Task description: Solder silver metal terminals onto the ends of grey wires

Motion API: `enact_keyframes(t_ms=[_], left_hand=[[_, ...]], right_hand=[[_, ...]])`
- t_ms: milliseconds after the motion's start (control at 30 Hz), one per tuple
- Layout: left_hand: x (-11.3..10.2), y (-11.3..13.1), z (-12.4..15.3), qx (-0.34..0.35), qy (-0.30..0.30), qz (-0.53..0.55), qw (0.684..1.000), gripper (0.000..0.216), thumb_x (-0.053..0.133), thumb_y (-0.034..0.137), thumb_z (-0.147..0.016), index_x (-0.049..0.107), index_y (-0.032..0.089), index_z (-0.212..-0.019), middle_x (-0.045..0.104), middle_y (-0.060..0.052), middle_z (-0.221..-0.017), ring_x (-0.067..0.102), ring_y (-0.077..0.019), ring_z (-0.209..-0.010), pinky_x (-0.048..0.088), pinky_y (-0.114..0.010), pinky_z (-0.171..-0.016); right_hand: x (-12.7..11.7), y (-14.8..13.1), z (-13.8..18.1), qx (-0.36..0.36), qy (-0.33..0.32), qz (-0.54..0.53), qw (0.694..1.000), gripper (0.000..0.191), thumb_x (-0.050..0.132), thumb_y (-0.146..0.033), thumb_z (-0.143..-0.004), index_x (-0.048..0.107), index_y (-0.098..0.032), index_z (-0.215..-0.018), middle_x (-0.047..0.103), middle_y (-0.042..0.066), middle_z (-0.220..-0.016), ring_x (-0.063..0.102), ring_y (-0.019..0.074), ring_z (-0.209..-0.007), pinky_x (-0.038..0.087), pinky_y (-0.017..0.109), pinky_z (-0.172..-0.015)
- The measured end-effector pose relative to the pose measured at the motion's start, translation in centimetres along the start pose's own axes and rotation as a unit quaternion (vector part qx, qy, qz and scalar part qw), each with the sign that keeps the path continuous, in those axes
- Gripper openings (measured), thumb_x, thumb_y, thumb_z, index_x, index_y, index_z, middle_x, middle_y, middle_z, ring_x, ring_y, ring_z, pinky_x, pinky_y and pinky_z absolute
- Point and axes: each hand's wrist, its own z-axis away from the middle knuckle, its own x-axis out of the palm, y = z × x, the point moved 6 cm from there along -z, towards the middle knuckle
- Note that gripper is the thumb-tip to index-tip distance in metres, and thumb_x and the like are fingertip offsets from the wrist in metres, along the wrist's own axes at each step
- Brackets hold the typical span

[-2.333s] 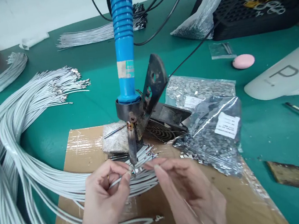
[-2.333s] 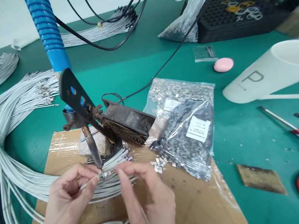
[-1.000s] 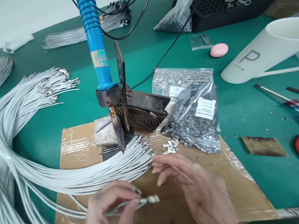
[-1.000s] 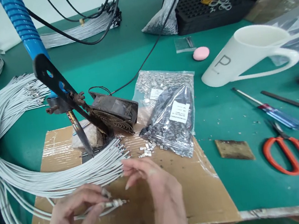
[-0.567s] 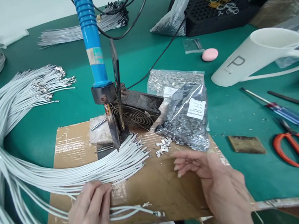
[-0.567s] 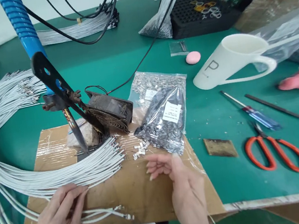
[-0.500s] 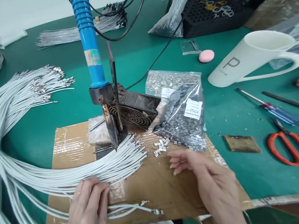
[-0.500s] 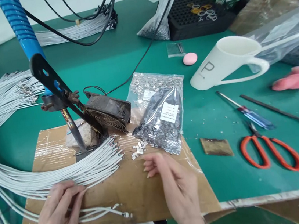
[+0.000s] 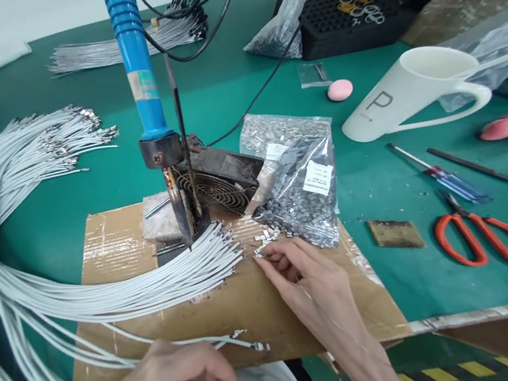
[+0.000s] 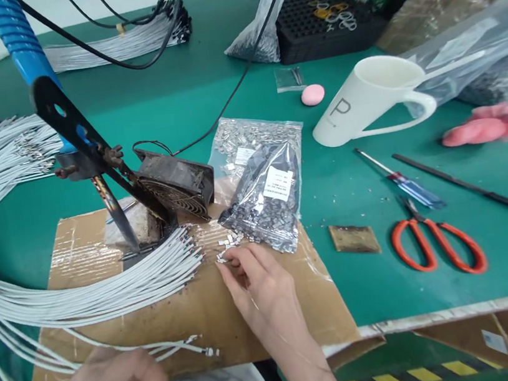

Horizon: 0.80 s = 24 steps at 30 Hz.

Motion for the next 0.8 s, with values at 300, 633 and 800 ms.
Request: enact_keyframes(t_ms=[300,633,800], left_hand=[[0.5,-4.8,-3.8,-0.118,0.112,0.298,0.941,0.035,0.076,0.050,-0.094,0.065,0.018,-0.085,0.047,0.009,-0.063,0.019,-0.0050,-0.049,0.012,-0.019,-0.045],[0.1,-4.4,-3.0,-0.103,0.132,0.321,0.932,0.031,0.077,0.050,-0.094,0.079,0.021,-0.106,0.040,0.008,-0.063,0.014,-0.0080,-0.053,0.009,-0.023,-0.046],[0.2,-4.1,-2.7,-0.100,0.137,0.339,0.925,0.028,0.076,0.045,-0.096,0.074,0.024,-0.116,0.053,0.006,-0.070,0.017,-0.0075,-0.054,0.014,-0.023,-0.048]], right_hand=[[0.4,-0.2,0.0,-0.052,0.003,0.051,0.997,0.016,0.059,-0.022,-0.105,0.072,-0.015,-0.098,0.073,0.009,-0.086,0.072,0.0227,-0.080,0.057,0.034,-0.076],[0.1,-1.0,0.8,0.125,0.011,-0.083,0.989,0.019,0.059,-0.034,-0.106,0.065,-0.021,-0.094,0.064,-0.003,-0.063,0.055,0.0112,-0.041,0.046,0.022,-0.040],[2.2,-2.8,1.9,0.231,-0.054,-0.332,0.913,0.014,0.076,-0.033,-0.093,0.081,-0.022,-0.087,0.065,-0.002,-0.063,0.058,0.0103,-0.046,0.047,0.020,-0.044]])
